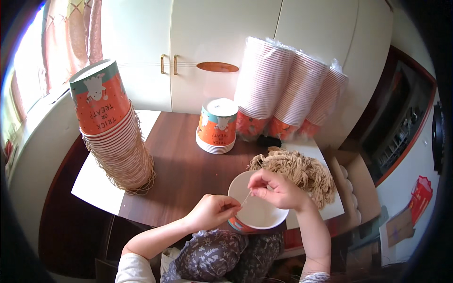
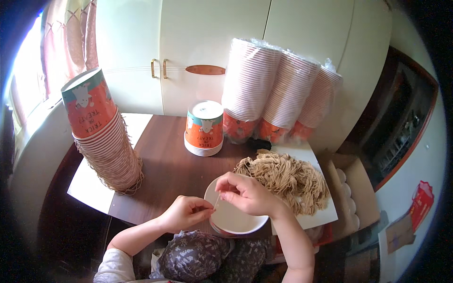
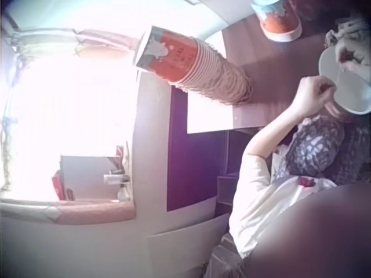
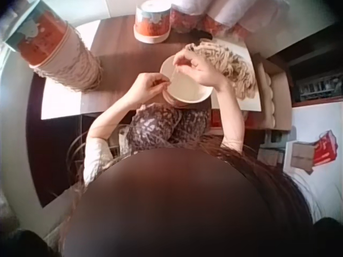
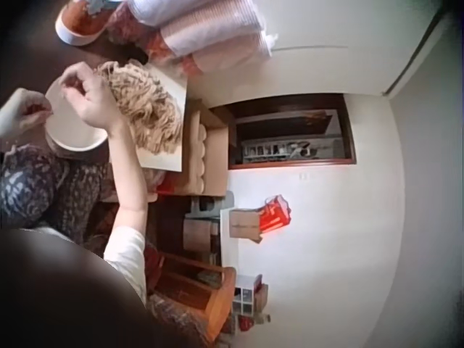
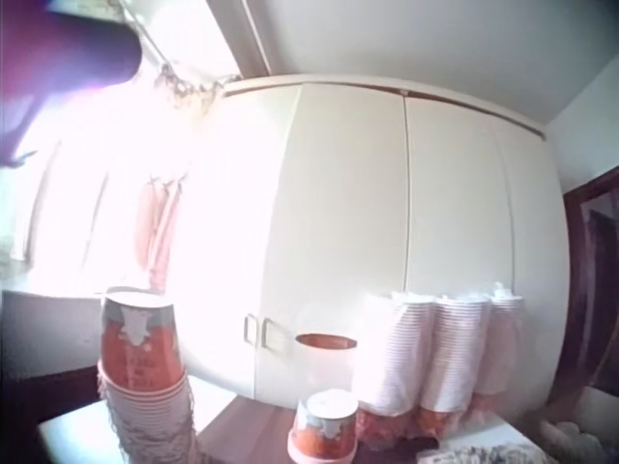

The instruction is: Thread and tie string handles onto decorative paper buckets.

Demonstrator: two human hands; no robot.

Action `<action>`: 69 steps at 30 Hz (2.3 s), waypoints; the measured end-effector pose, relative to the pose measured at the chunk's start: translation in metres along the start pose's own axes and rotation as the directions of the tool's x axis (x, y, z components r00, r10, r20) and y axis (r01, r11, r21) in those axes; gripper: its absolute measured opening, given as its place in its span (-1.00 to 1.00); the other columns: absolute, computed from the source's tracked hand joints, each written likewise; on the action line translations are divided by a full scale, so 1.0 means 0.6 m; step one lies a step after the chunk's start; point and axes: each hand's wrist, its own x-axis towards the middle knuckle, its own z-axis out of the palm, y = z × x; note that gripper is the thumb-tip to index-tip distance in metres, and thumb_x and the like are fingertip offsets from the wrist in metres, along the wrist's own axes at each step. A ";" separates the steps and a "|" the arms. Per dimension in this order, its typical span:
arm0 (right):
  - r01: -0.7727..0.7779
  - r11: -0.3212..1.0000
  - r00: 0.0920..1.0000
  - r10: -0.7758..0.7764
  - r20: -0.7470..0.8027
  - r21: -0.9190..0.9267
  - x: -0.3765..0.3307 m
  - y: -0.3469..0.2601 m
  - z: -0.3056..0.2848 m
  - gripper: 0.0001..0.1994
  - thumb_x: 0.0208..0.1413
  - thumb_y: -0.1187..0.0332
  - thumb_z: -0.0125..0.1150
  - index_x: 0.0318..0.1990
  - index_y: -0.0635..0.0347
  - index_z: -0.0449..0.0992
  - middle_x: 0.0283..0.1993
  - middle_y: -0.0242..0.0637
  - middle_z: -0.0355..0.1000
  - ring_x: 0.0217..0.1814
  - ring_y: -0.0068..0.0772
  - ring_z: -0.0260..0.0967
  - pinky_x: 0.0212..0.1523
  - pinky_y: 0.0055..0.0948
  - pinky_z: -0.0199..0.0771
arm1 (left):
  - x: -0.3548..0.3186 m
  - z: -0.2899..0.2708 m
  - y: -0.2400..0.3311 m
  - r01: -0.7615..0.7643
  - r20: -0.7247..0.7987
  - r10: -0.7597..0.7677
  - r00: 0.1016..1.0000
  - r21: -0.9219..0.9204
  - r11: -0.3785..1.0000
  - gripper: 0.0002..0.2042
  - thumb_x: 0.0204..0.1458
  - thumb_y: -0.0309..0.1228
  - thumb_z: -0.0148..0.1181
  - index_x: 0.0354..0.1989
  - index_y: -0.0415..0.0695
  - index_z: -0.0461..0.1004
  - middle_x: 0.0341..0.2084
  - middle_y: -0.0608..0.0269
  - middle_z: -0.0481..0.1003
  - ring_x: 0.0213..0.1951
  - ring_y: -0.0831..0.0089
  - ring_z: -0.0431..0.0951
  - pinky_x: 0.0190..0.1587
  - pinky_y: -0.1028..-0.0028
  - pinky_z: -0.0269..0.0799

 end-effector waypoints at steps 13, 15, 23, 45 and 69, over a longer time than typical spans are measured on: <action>0.057 0.985 0.978 -0.088 -0.187 -0.162 0.082 0.059 0.041 -0.92 0.02 0.49 0.03 -0.30 0.23 0.39 -0.46 -0.27 0.44 -0.41 -0.39 0.44 -0.31 -0.45 0.40 | 0.001 0.000 -0.009 0.226 0.065 -0.219 0.974 -0.140 0.964 -0.80 0.06 -0.40 0.09 -0.29 -0.32 0.50 -0.50 0.31 0.50 -0.47 0.70 0.40 -0.42 0.63 0.36; 0.047 0.839 0.983 -0.136 -0.125 -0.542 0.091 0.073 0.042 -0.90 -0.03 0.53 0.10 -0.31 0.24 0.41 -0.34 -0.25 0.41 -0.29 -0.43 0.41 -0.27 -0.49 0.41 | 0.000 0.007 -0.035 0.204 0.039 -0.209 0.977 -0.446 0.872 -0.79 0.06 -0.38 0.08 -0.32 -0.30 0.51 -0.50 0.31 0.51 -0.42 0.67 0.43 -0.34 0.61 0.34; -0.065 0.889 0.970 -0.051 -0.239 -0.453 0.018 0.037 0.075 -0.81 -0.05 0.39 0.21 -0.28 0.27 0.46 -0.29 -0.23 0.42 -0.36 -0.39 0.39 -0.36 -0.46 0.40 | -0.009 0.013 -0.083 0.279 0.057 -0.336 0.940 -0.695 0.663 -0.83 0.05 -0.41 0.06 -0.33 -0.23 0.53 -0.45 0.30 0.51 -0.36 0.63 0.44 -0.27 0.63 0.32; -0.074 0.405 0.905 -0.356 -0.232 -0.911 -0.056 0.038 0.178 -0.86 -0.21 0.38 0.27 -0.42 0.01 0.47 -0.32 -0.55 0.32 -0.25 -0.51 0.29 -0.19 -0.42 0.18 | -0.004 0.014 -0.086 0.208 0.144 -0.153 0.978 -0.767 0.607 -0.87 0.07 -0.46 0.06 -0.35 -0.28 0.46 -0.42 0.22 0.50 -0.31 0.56 0.48 -0.19 0.58 0.36; -0.129 0.801 0.927 -0.112 -0.358 -0.585 -0.013 0.031 0.144 -0.84 -0.20 0.54 0.22 -0.44 0.14 0.38 -0.50 -0.35 0.41 -0.40 -0.29 0.38 -0.33 -0.33 0.36 | -0.015 -0.014 -0.043 0.249 0.135 -0.218 0.967 -0.690 0.680 -0.79 0.07 -0.50 0.02 -0.14 -0.20 0.20 -0.36 0.27 0.49 -0.41 0.68 0.40 -0.45 0.69 0.28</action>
